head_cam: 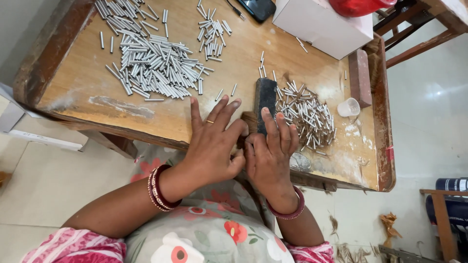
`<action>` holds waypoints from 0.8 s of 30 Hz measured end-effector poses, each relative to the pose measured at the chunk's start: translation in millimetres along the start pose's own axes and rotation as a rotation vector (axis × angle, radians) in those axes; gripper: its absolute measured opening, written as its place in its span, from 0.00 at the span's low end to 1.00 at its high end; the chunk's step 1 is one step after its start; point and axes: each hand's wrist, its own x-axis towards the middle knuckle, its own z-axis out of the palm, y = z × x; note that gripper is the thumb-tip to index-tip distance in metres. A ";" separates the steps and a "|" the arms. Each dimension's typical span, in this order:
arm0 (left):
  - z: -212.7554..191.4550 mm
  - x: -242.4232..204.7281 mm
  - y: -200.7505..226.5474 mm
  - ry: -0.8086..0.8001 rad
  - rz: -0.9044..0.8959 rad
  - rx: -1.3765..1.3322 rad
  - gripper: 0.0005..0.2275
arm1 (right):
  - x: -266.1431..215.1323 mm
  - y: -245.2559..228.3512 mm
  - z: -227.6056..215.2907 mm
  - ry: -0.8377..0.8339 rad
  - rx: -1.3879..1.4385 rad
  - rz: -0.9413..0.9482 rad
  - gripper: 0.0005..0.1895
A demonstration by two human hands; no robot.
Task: The person sits at a wooden table and repeatedly picks up small silver metal pins from a pile. They rub each pin against a black rectangular file to smooth its surface, then place the finished pin into a separate pile on the table.
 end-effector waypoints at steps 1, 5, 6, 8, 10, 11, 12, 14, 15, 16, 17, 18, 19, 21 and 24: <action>1.7 -0.3 -1.0 0.004 -0.001 -0.002 0.17 | -2.3 -0.1 2.5 -0.001 -0.002 -0.004 0.04; 6.6 -1.7 -4.9 0.010 0.031 0.015 0.11 | -8.7 -1.9 11.2 0.026 0.028 0.034 0.05; 7.5 -1.8 -5.4 0.012 0.038 0.015 0.08 | -9.7 -2.4 12.7 0.046 0.027 0.044 0.04; 9.8 -3.0 -7.4 0.024 0.036 0.010 0.07 | -9.1 -3.3 13.5 0.051 0.011 0.043 0.04; 10.5 -3.6 -8.0 0.034 0.040 0.004 0.06 | -10.2 -1.9 13.7 0.060 -0.009 0.045 0.04; 10.3 -3.4 -7.9 0.036 0.052 0.018 0.05 | -11.5 0.0 13.7 0.106 0.024 0.058 0.05; 10.2 -2.8 -7.4 0.039 0.064 0.032 0.05 | -12.8 2.4 13.4 0.152 0.056 0.071 0.06; 2.9 -0.6 -4.9 0.025 0.073 0.018 0.04 | -14.6 5.1 2.5 0.232 0.101 0.087 0.08; 0.1 -0.7 -3.4 0.005 0.075 0.003 0.05 | -17.3 6.2 -2.9 0.305 0.149 0.106 0.10; -6.0 0.7 2.1 0.005 0.080 0.002 0.05 | -20.8 5.8 -5.3 0.309 0.145 0.107 0.10; -12.1 1.7 7.5 0.100 0.110 -0.153 0.08 | -24.7 5.0 -7.7 0.353 0.107 0.098 0.11; -18.0 2.5 12.7 0.194 0.140 -0.308 0.11 | -28.9 4.2 -9.6 0.397 0.070 0.089 0.12; -18.0 1.9 17.4 0.190 0.141 -0.310 0.11 | -31.0 4.1 -7.5 0.397 0.067 0.093 0.12; -17.6 -0.7 26.5 -0.111 -0.079 -0.565 0.09 | -36.1 3.7 -2.8 0.452 -0.061 0.046 0.11; -5.9 -6.6 33.6 -0.076 0.035 -0.640 0.09 | -42.4 3.2 -3.4 0.474 -0.076 0.053 0.12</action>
